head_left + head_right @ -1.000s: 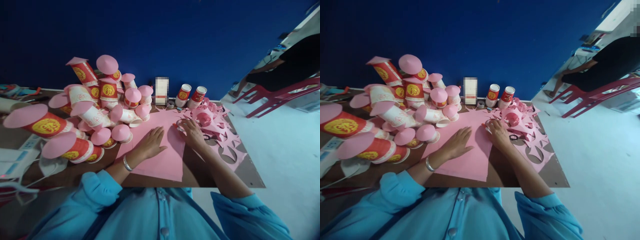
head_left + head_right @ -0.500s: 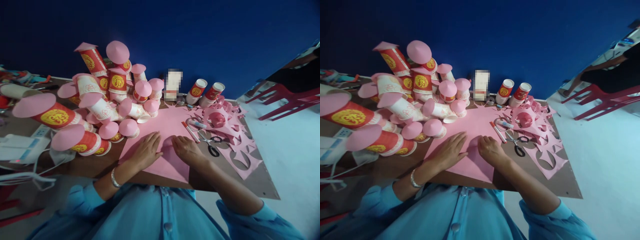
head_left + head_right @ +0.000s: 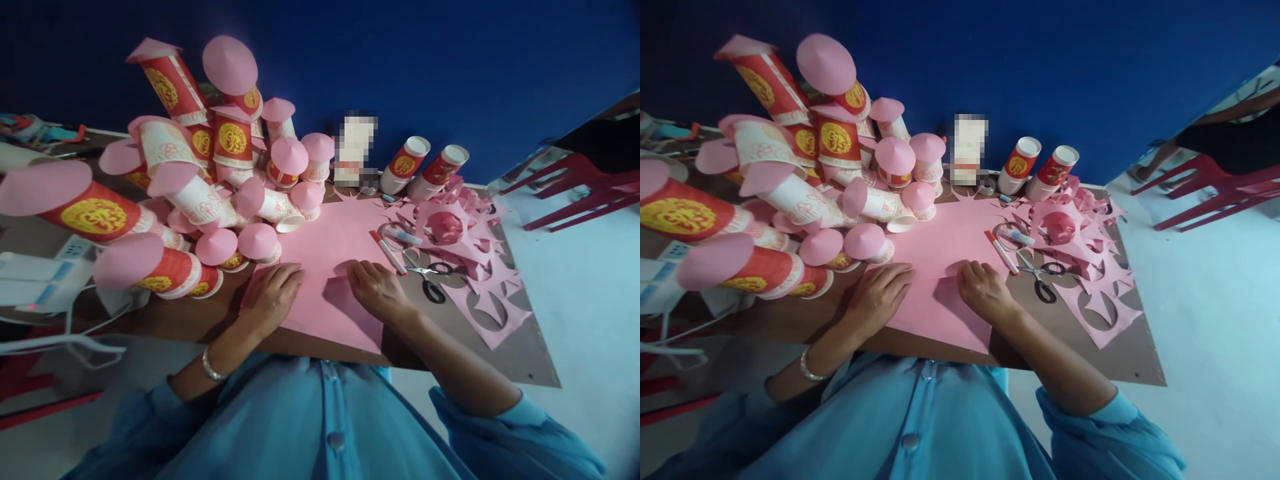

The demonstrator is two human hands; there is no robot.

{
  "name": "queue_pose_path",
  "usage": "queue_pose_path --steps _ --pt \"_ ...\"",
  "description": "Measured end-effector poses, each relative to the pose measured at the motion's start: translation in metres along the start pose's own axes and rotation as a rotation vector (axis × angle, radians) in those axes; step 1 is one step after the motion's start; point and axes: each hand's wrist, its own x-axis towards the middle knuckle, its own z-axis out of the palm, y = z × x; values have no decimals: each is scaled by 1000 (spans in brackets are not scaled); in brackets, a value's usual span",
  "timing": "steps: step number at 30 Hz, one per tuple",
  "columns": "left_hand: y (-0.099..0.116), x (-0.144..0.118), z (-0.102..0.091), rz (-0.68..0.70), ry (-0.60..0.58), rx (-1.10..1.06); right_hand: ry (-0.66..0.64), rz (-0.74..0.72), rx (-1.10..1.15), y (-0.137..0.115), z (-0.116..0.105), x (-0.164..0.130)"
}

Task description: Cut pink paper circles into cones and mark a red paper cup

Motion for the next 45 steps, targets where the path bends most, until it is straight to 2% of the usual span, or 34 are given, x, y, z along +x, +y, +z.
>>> queue_pose_path --steps 6,9,12,15,18,21,30,45 --pt "-9 8 0 5 29 14 -19 51 94 5 1 0" --pt "-9 10 -1 -7 21 51 37 15 149 0 -8 -4" --pt "-9 12 -2 -3 -26 87 99 -121 159 -20 -20 -13" --pt "-9 14 -2 5 -43 93 43 -261 103 -49 -30 -22" --pt "-9 15 -2 -14 -44 74 -33 -293 47 -70 -33 -27" --pt "-8 15 -2 -33 -62 57 -49 -292 -3 -79 -32 -27" --pt "-9 10 1 -24 -87 61 46 -243 -111 -87 -27 -37" --pt "-11 11 0 41 -77 139 120 -201 -41 -79 -24 -44"
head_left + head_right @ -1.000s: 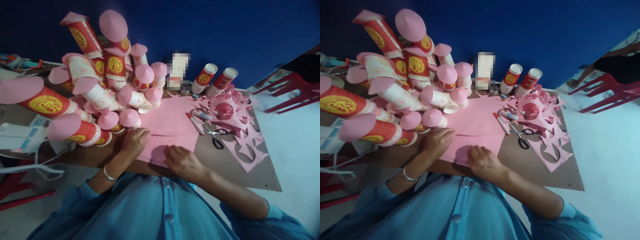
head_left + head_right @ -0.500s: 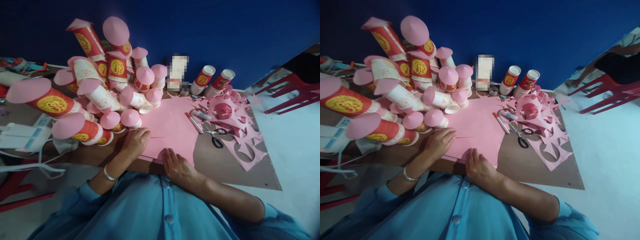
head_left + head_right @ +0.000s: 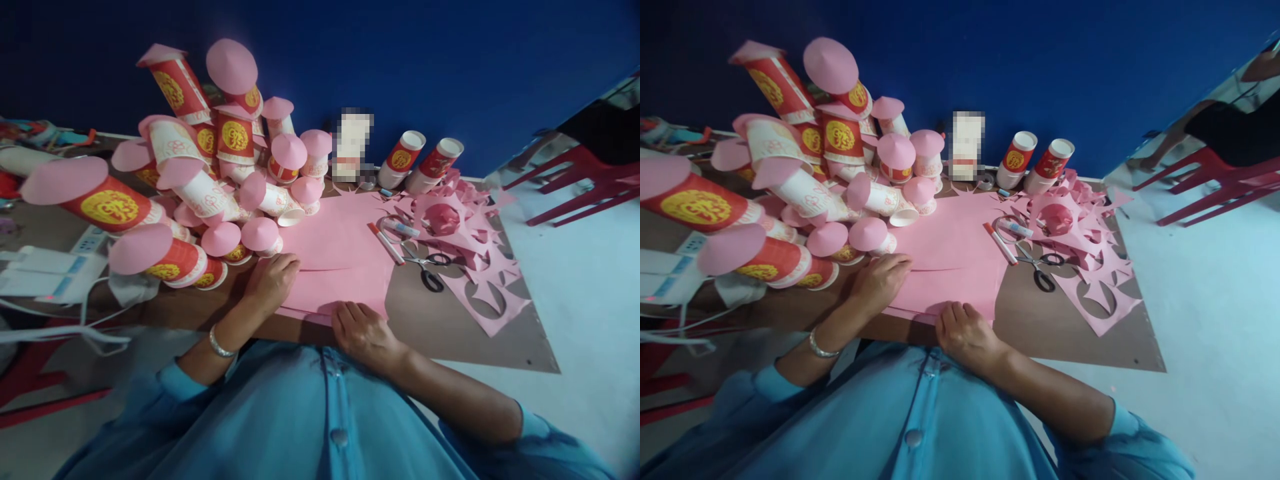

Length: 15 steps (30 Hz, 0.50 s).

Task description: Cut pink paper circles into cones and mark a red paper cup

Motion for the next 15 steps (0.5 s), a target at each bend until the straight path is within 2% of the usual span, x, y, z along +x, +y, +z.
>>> queue_pose_path --steps 15 --pt "-5 -1 5 7 -36 19 -36 -24 84 6 1 -5"
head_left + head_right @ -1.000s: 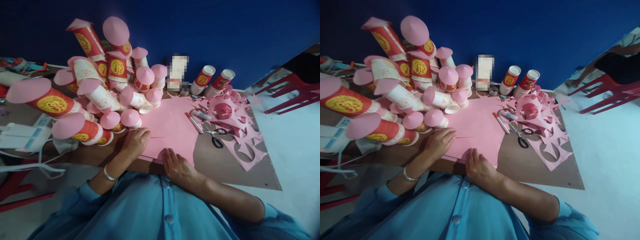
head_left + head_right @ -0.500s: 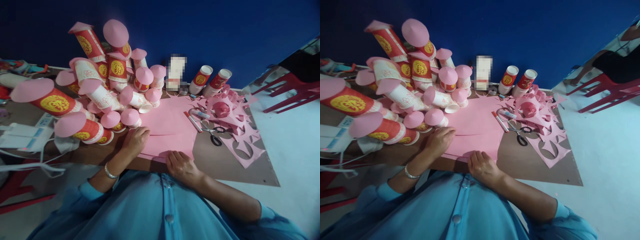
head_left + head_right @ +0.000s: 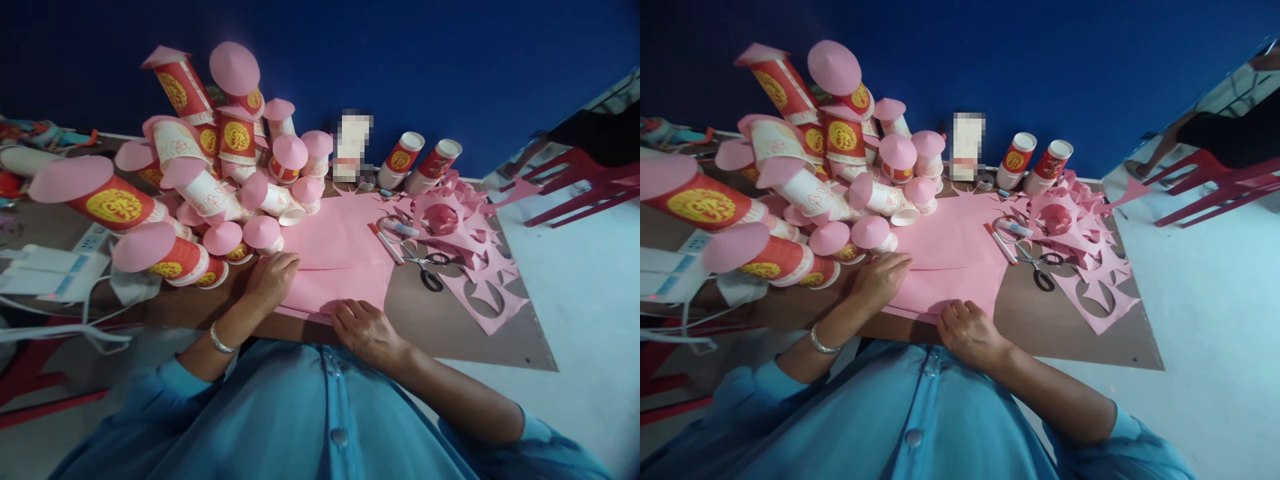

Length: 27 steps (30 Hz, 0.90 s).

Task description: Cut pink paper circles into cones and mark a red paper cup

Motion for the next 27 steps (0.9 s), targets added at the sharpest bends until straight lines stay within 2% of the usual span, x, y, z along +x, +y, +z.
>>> queue_pose_path --steps 9,18,27 --pt "2 -1 -2 6 16 24 76 44 -56 -3 -4 3" --pt "0 -1 0 11 34 7 120 59 5 -1 4 4" --pt "-4 -2 3 -1 37 -38 186 15 1 1 -2 -4"
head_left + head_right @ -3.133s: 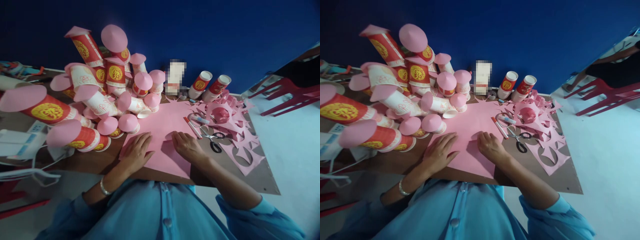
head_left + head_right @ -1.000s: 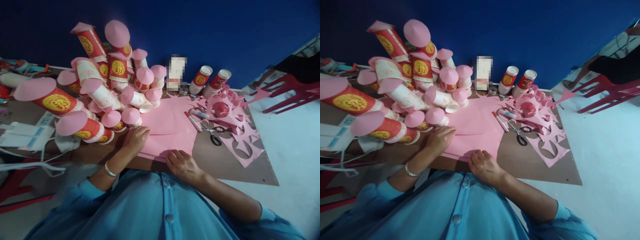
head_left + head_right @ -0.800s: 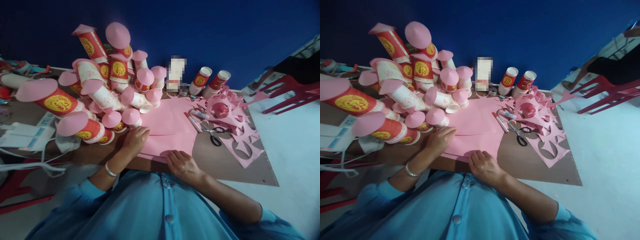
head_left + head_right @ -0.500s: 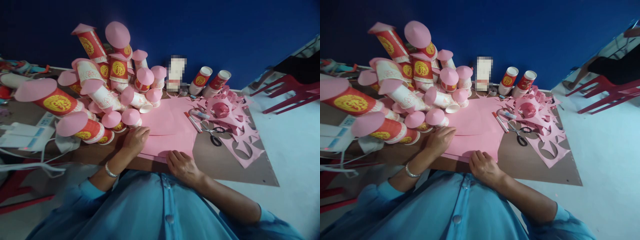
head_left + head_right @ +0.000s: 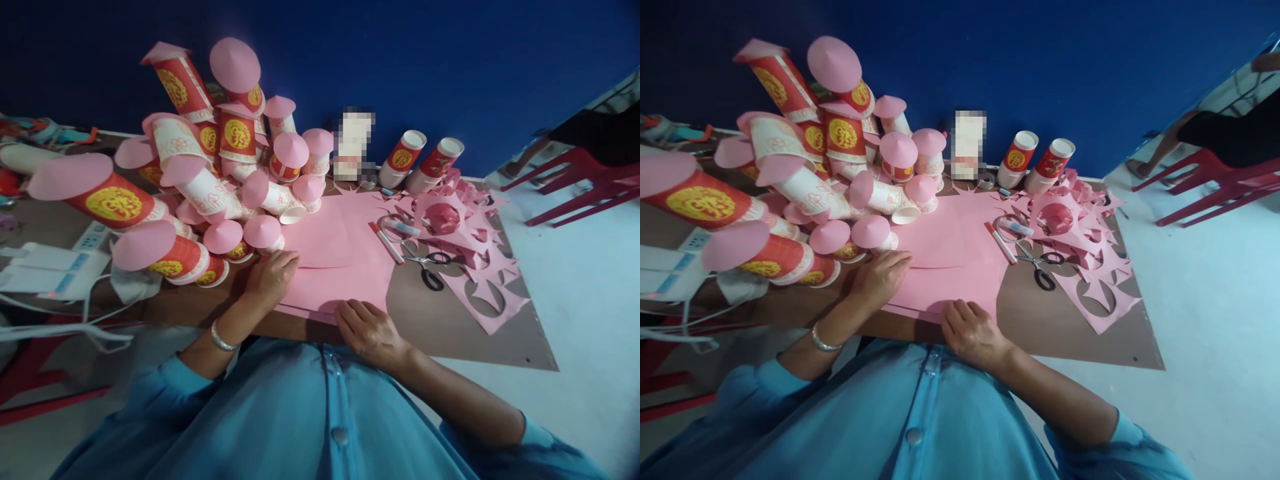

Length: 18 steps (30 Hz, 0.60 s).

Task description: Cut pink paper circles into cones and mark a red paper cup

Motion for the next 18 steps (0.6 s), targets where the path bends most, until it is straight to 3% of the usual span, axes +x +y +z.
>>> queue_pose_path --steps 9,13,15,18 --pt "0 1 1 -30 -39 7 -5 66 -109 -1 -5 -6" --pt "4 0 -7 -24 27 -108 44 103 -103 6 -8 -7" --pt "10 -1 -14 16 67 -196 42 130 -96 10 -9 -4" --pt "21 -2 -22 181 37 -294 52 149 -106 15 -12 0"
